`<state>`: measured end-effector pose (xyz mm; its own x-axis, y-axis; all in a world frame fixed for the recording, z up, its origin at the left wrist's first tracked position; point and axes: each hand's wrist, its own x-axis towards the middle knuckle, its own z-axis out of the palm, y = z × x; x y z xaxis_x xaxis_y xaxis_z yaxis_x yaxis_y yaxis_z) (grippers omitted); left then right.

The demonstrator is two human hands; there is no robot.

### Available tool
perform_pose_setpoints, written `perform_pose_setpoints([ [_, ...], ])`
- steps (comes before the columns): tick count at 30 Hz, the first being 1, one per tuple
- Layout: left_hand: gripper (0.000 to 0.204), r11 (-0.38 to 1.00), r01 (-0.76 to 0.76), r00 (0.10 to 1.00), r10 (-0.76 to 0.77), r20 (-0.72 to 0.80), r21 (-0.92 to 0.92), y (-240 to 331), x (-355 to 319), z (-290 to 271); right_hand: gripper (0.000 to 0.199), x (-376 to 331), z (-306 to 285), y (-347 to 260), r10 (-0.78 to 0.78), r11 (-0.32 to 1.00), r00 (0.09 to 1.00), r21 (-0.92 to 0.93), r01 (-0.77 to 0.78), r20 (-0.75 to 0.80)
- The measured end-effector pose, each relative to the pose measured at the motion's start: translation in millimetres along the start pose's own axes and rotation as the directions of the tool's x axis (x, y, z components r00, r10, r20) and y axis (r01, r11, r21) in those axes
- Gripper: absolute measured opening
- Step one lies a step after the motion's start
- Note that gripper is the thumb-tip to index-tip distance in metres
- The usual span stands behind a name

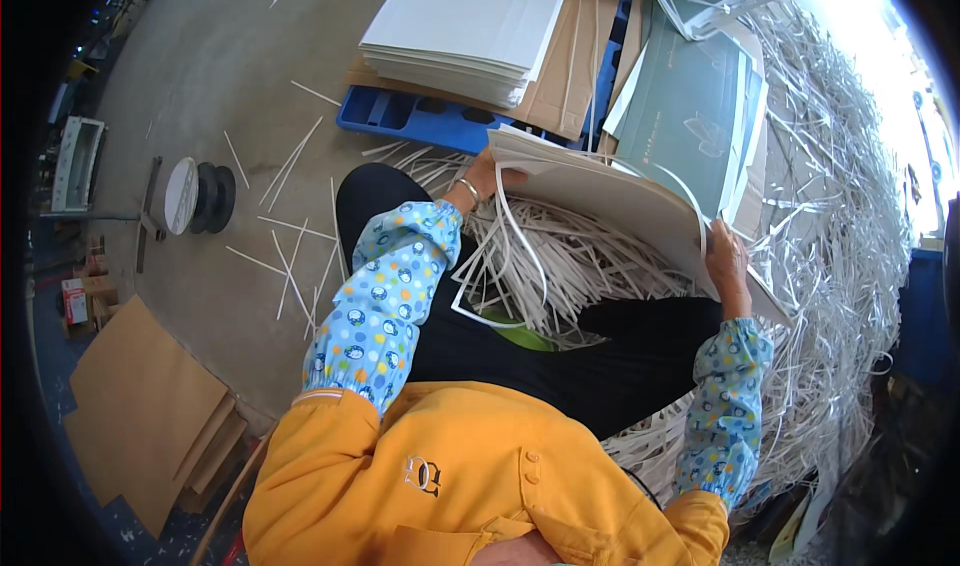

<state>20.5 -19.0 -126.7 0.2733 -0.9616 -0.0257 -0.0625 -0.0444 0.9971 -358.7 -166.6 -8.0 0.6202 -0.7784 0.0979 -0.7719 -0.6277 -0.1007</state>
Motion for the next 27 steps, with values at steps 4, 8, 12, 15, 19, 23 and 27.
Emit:
perform_pose_setpoints([
  [4,0.039,0.995,0.080,0.989,-0.071,-0.129,0.061,7.3,-5.3,10.2,0.010,9.8,-10.8,-15.7,0.049,0.989,0.994,0.133,-0.061,0.094],
  [8,0.031,0.988,0.152,0.982,-0.153,-0.109,-0.019,4.3,-4.8,13.5,0.028,20.0,-8.5,-17.2,0.036,0.828,0.964,0.532,-0.176,0.262],
  [12,0.029,0.984,0.170,0.978,-0.161,-0.129,0.061,11.5,-9.4,7.7,0.040,42.6,-38.5,-89.8,-0.095,0.865,0.995,0.491,0.100,-0.036],
  [15,0.028,0.983,0.053,0.991,-0.073,-0.109,-0.176,3.0,-11.6,10.5,0.044,50.5,-38.7,-155.2,-0.270,0.867,0.950,0.391,0.310,-0.154],
  [19,0.039,0.957,0.115,0.993,-0.119,-0.001,-0.266,10.9,-9.5,15.9,0.031,61.6,-8.0,-198.4,-0.299,0.915,0.952,0.266,0.303,-0.058],
  [23,0.038,0.995,0.087,0.996,-0.085,0.037,-0.039,6.6,-5.5,17.9,0.014,73.4,2.1,-207.4,-0.305,0.891,0.952,0.358,0.278,0.020],
  [27,0.036,0.702,-0.097,0.995,0.094,0.044,0.706,-32.5,4.0,20.3,0.015,76.8,4.7,-226.1,-0.299,0.884,0.950,0.401,0.242,0.085],
])
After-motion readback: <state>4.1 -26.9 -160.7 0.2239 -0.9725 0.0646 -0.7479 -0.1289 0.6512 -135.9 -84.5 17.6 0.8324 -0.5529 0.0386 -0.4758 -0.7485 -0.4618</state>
